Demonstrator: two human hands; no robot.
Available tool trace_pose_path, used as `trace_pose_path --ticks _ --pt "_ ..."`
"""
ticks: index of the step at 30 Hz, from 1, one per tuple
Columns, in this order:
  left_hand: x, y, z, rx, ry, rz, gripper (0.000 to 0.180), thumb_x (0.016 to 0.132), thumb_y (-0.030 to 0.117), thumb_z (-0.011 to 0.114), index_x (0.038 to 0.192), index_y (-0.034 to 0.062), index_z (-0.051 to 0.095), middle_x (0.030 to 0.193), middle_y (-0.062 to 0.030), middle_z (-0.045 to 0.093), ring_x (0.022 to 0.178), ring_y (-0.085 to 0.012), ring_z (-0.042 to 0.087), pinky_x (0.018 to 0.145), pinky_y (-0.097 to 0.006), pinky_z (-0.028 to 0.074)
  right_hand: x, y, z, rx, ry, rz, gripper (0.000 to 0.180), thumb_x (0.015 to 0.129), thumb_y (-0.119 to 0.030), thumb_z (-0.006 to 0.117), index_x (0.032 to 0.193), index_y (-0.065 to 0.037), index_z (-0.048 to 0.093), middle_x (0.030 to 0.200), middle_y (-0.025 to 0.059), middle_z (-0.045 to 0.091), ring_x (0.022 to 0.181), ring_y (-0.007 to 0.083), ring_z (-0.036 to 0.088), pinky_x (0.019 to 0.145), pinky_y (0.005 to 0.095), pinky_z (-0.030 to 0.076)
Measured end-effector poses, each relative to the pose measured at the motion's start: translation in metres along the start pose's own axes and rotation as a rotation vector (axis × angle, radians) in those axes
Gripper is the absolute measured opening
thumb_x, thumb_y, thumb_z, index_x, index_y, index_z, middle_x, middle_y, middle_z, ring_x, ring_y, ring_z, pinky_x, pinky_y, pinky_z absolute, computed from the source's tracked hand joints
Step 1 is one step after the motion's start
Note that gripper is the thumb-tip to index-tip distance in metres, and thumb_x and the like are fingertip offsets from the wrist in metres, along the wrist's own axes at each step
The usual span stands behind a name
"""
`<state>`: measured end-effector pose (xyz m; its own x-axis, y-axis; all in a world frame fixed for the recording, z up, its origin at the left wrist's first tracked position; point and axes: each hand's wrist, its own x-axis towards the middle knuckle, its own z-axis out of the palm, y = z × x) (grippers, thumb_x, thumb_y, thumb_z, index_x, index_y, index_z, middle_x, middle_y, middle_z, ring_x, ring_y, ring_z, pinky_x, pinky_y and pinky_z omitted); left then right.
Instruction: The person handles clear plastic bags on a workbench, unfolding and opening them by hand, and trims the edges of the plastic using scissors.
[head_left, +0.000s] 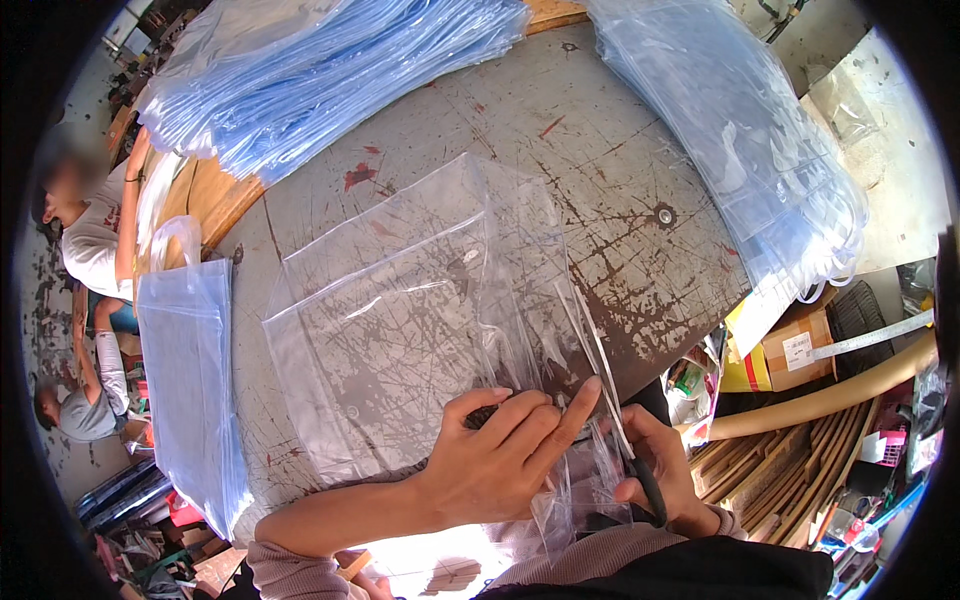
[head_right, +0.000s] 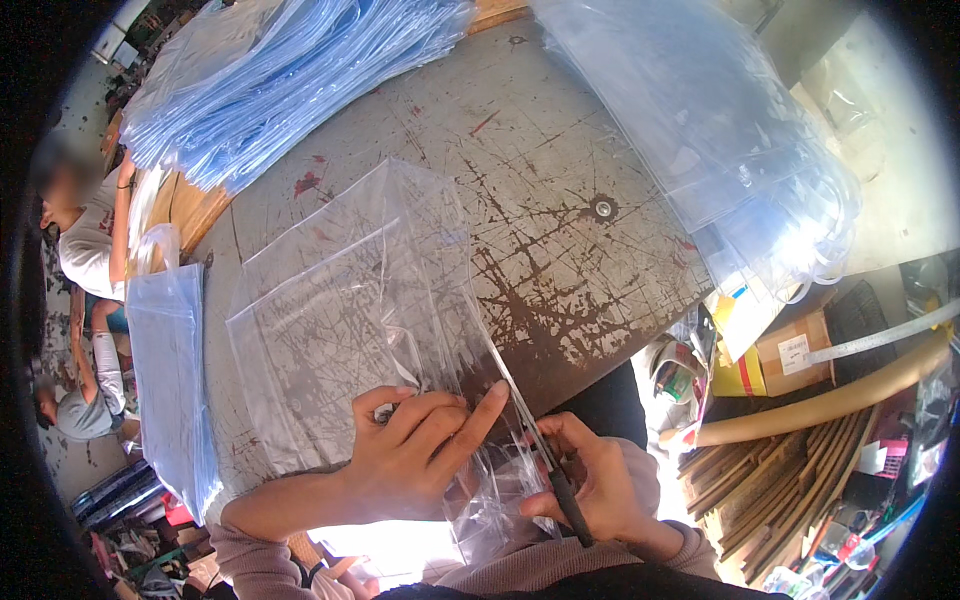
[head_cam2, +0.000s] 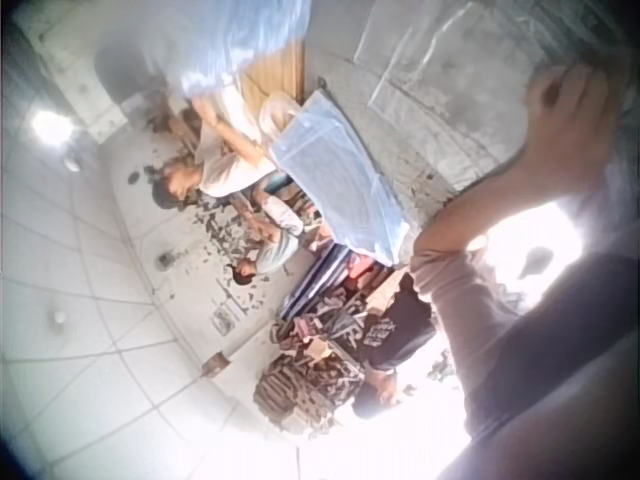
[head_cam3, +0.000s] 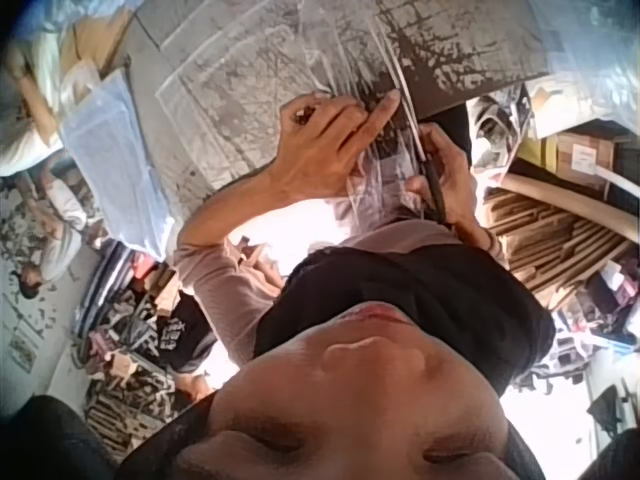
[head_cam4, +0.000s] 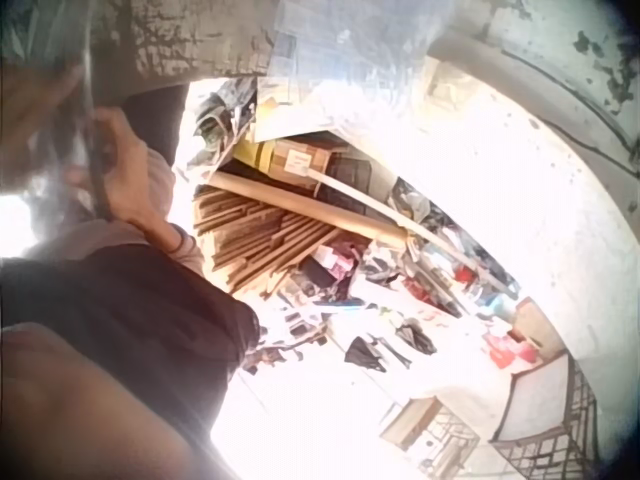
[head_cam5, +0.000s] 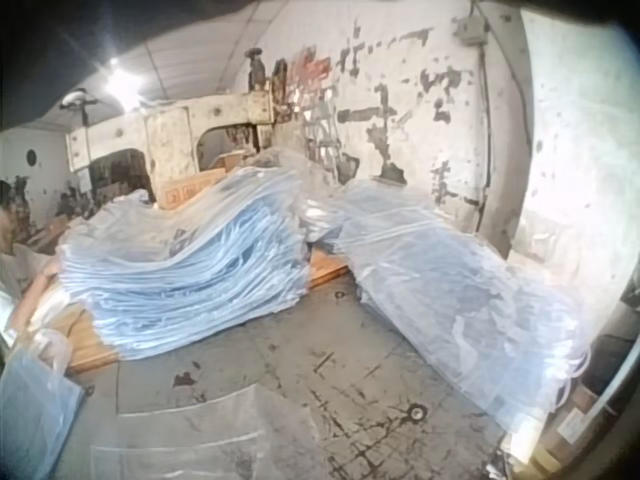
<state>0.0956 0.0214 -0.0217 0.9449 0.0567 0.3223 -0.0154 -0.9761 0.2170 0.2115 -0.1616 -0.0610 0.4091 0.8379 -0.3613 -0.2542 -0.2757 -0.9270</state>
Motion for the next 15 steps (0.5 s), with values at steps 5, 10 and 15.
trace_pose_path --ticks 5,10,15 --pt "0.002 0.001 0.0 -0.018 0.011 -0.014 0.066 0.057 0.024 0.059 0.12 0.0052 0.061 0.077 0.0031 0.051 0.08 -0.0106 0.052 0.082 -0.036 0.029 -0.003 0.005 -0.004 -0.124 -0.001 0.068 0.086 0.056 -0.052 0.084 0.115 -0.001 0.049 0.076 0.0005 0.056 0.068 0.0058 0.051 0.059 0.0204 0.04" --pt "-0.002 -0.004 0.004 0.02 0.033 -0.008 0.071 0.053 0.021 0.06 0.122 0.0061 0.06 0.079 0.0016 0.051 0.078 -0.0121 0.052 0.078 -0.038 0.028 -0.002 -0.028 -0.007 0.086 0.072 0.067 0.074 0.063 -0.033 0.086 0.118 -0.002 0.046 0.086 0.0026 0.057 0.072 0.0075 0.053 0.062 0.0232 0.041" --pt "-0.003 -0.005 0.006 0.001 0.078 0.027 0.07 0.053 0.021 0.062 0.123 0.0157 0.061 0.078 0.0022 0.05 0.078 -0.0124 0.053 0.077 -0.038 0.027 0.011 -0.052 -0.037 -0.607 0.489 -0.378 0.063 0.065 -0.018 0.076 0.118 0.001 0.048 0.096 0.0081 0.054 0.077 0.0176 0.05 0.066 0.0264 0.041"
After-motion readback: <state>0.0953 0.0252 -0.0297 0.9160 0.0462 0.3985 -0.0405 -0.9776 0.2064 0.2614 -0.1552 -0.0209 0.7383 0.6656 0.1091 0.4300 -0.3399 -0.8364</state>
